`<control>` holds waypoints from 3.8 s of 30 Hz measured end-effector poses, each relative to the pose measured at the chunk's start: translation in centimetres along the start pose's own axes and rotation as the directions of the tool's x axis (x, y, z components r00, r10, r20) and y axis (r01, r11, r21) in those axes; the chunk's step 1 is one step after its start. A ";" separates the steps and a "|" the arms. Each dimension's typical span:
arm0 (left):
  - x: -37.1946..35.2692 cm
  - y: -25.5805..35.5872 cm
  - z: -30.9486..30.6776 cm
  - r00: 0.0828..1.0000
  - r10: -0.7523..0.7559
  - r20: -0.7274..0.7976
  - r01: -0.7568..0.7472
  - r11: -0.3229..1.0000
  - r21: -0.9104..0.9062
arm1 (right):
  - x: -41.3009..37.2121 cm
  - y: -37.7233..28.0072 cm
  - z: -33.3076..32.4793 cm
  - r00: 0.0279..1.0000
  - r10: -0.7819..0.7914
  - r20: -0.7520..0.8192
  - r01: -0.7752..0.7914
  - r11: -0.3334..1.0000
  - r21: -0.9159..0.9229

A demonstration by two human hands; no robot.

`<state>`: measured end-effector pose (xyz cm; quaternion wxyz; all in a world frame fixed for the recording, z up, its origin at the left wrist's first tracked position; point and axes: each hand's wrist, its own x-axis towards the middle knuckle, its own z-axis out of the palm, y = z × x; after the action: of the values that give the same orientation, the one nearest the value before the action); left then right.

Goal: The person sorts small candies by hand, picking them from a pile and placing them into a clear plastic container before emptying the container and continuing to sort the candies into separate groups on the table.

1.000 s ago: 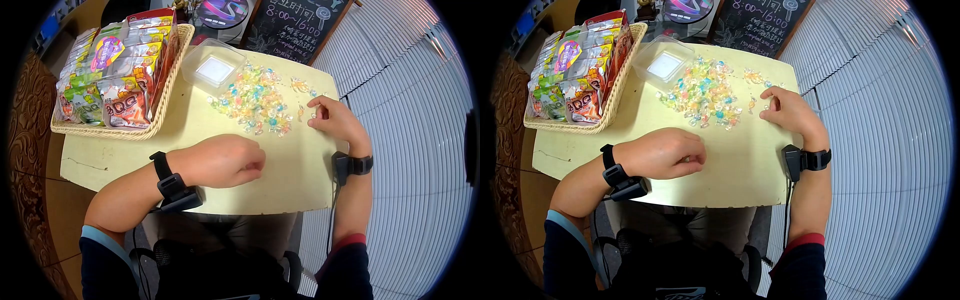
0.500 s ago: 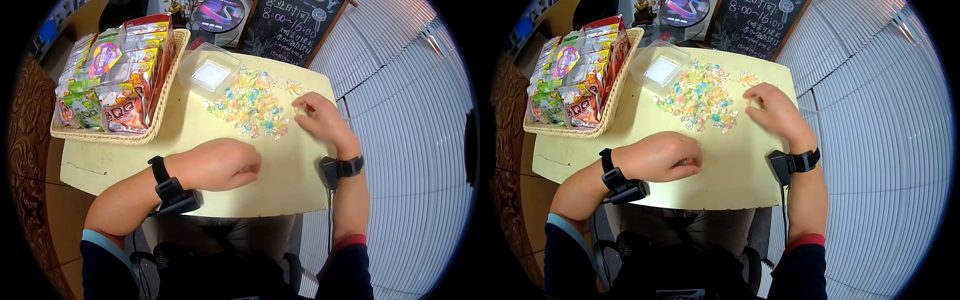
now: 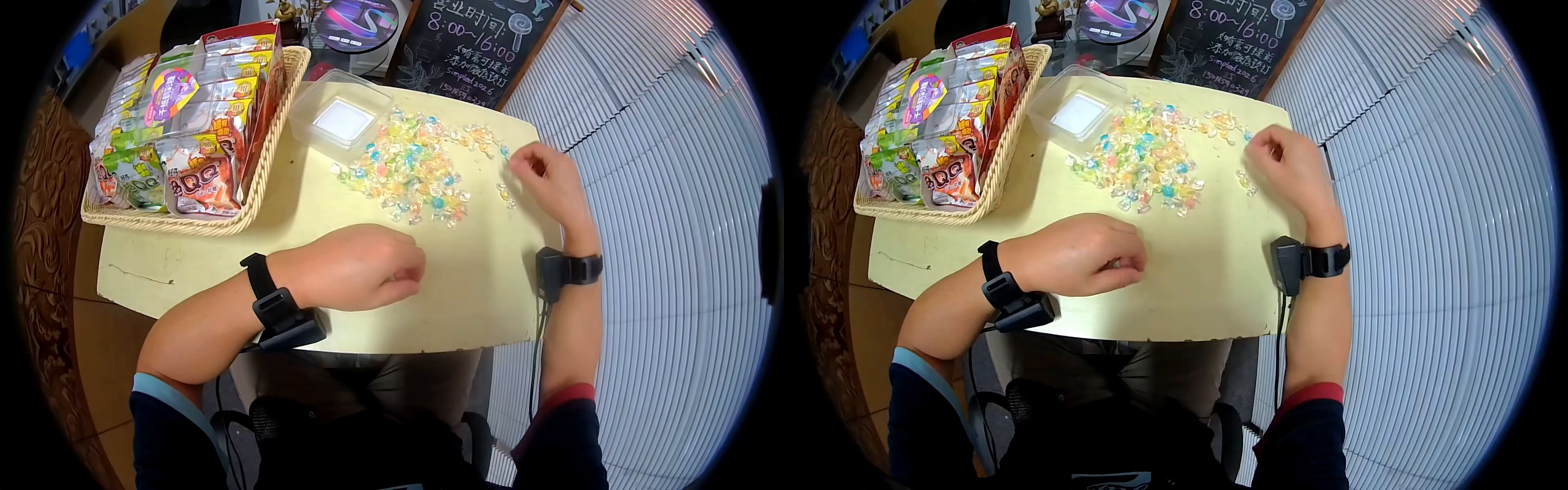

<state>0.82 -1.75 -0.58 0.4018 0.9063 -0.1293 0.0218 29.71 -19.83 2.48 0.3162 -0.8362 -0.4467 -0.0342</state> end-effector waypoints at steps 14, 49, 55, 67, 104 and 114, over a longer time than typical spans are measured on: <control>0.2 0.1 -0.1 1.000 0.012 -0.001 -0.012 1.000 -0.003 | 0.6 3.5 1.3 0.979 -0.202 -0.028 0.191 0.959 -0.210; 0.3 0.3 -0.5 0.896 -0.009 -0.444 0.031 0.999 0.043 | 1.2 4.3 2.0 0.987 0.161 -0.021 -0.162 0.986 -0.038; 0.7 -1.9 -1.5 0.623 0.027 -0.782 0.065 0.994 0.086 | 1.1 3.6 2.0 0.985 0.170 -0.034 -0.170 0.985 0.006; 0.5 -2.9 -1.4 0.714 -0.041 -0.699 0.250 0.947 0.200 | 0.7 1.9 2.1 0.990 -0.012 -0.143 0.000 0.996 -0.088; -0.1 -3.1 0.0 0.846 -0.147 -0.512 0.304 0.923 0.236 | -2.2 2.8 3.1 0.934 0.154 -0.321 -0.104 0.980 0.167; 0.0 -3.1 0.2 0.849 -0.128 -0.513 0.295 0.920 0.258 | -1.5 5.3 4.1 0.966 -0.146 -0.216 0.145 0.989 -0.020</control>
<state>1.62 0.12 -2.94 0.2651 0.9339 0.0832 0.2248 32.00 -20.80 -3.92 0.3580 -0.7931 -0.4697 -0.1490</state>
